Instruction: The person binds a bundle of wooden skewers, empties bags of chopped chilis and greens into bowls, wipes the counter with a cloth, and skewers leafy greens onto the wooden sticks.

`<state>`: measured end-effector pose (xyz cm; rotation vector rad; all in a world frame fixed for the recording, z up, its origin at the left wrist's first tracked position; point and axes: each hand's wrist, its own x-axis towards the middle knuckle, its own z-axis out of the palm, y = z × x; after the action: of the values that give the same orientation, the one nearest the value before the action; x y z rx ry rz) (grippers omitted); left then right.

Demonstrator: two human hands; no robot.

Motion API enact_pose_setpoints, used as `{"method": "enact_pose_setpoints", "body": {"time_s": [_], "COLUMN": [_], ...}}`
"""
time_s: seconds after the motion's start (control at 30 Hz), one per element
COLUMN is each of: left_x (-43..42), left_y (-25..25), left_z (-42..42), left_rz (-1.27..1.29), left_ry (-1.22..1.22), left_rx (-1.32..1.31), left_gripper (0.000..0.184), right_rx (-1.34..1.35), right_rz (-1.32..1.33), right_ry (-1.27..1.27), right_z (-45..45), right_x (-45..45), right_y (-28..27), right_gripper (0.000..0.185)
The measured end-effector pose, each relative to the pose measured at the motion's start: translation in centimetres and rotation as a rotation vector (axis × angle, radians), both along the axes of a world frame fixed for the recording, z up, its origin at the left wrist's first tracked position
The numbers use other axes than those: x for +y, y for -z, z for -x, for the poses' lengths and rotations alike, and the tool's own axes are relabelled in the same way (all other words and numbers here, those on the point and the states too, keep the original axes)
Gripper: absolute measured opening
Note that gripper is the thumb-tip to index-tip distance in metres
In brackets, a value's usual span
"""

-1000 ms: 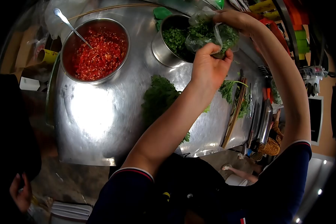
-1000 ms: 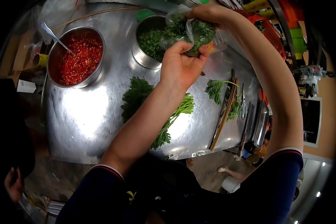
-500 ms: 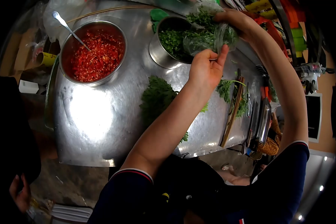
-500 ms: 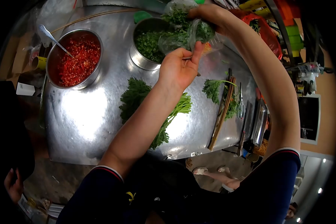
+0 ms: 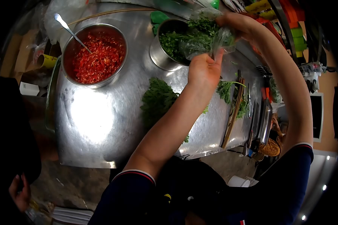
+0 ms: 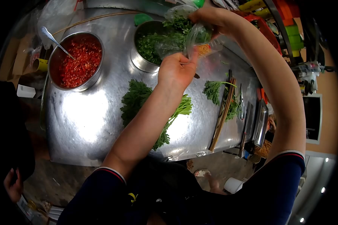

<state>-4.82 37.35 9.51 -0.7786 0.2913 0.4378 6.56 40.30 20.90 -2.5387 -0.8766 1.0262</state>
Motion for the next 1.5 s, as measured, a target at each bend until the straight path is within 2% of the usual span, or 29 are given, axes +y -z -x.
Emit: {"method": "enact_pose_setpoints", "body": {"time_s": [0.03, 0.17, 0.23, 0.33, 0.43, 0.57, 0.67, 0.77, 0.8, 0.9, 0.93, 1.03, 1.07, 1.17, 1.23, 1.3, 1.5], "left_x": [0.1, -0.4, -0.7, -1.1, -1.2, -0.8, -1.0, -1.6, -1.6, -1.7, -1.7, -2.2, -2.1, -2.1, -1.9, -2.1, -3.5], "left_y": [0.1, 1.0, 1.0, 0.1, -0.2, 0.6, -0.8, -0.6, -0.3, 0.4, 0.3, 0.5, 0.7, 1.0, 1.1, 0.7, -0.3], "left_z": [0.1, -0.7, -1.2, -1.7, -2.4, -3.6, -2.5, -2.4, -2.5, -2.5, -2.3, -2.1, -2.1, -1.9, -1.6, -1.4, -1.0], "left_rz": [-0.005, -0.063, -0.09, -0.159, -0.213, -0.21, -0.303, -0.29, -0.288, -0.261, -0.248, -0.278, -0.297, -0.328, -0.332, -0.317, -0.507], "left_ry": [-0.006, -0.067, 0.004, 0.162, 0.206, 0.16, 0.246, 0.222, 0.236, 0.291, 0.303, 0.332, 0.32, 0.332, 0.354, 0.383, 0.388], "left_rx": [-0.015, -0.14, -0.152, -0.057, -0.032, -0.184, -0.13, -0.184, -0.237, -0.335, -0.334, -0.293, -0.29, -0.271, -0.232, -0.191, -0.219], "left_gripper": [0.039, 0.039, 0.037, 0.033, 0.028, 0.022, 0.017, 0.016, 0.016, 0.017, 0.017, 0.019, 0.019, 0.019, 0.019, 0.019, 0.018], "right_rx": [-0.062, 0.057, 0.113, 0.371, 0.361, 0.147, -0.095, -0.354, -0.459, -0.42, -0.514, -0.701, -0.509, -0.615, -0.311, -0.162, -0.177], "right_rz": [0.044, 0.052, 0.025, -0.084, -0.19, -0.345, -0.347, -0.257, -0.186, -0.181, -0.245, -0.24, -0.165, -0.153, -0.33, -0.456, -0.525], "right_ry": [0.016, 0.003, -0.006, -0.059, 0.052, 0.056, 0.006, -0.227, -0.376, -0.486, -0.638, -0.572, -0.496, -0.423, -0.313, -0.303, -0.158], "right_z": [0.7, -0.5, -3.1, -4.6, -2.0, -1.5, 1.9, 1.5, 2.4, 0.5, 0.5, 0.8, 1.4, 2.4, -0.6, -1.2, -1.1], "right_x": [-0.2, -1.0, -1.1, -0.6, -0.7, -0.5, 0.6, 1.4, 1.3, 1.1, 0.8, 1.4, 1.2, 1.0, 0.2, -1.1, -3.1], "right_y": [-0.5, -1.2, -0.2, 0.6, 0.3, 0.3, 0.0, 1.2, 0.5, 3.0, 3.3, 3.1, 3.1, 2.6, 3.4, 2.5, -0.2], "right_gripper": [0.015, 0.018, 0.02, 0.02, 0.023, 0.036, 0.048, 0.045, 0.045, 0.045, 0.046, 0.045, 0.044, 0.044, 0.043, 0.042, 0.038]}}
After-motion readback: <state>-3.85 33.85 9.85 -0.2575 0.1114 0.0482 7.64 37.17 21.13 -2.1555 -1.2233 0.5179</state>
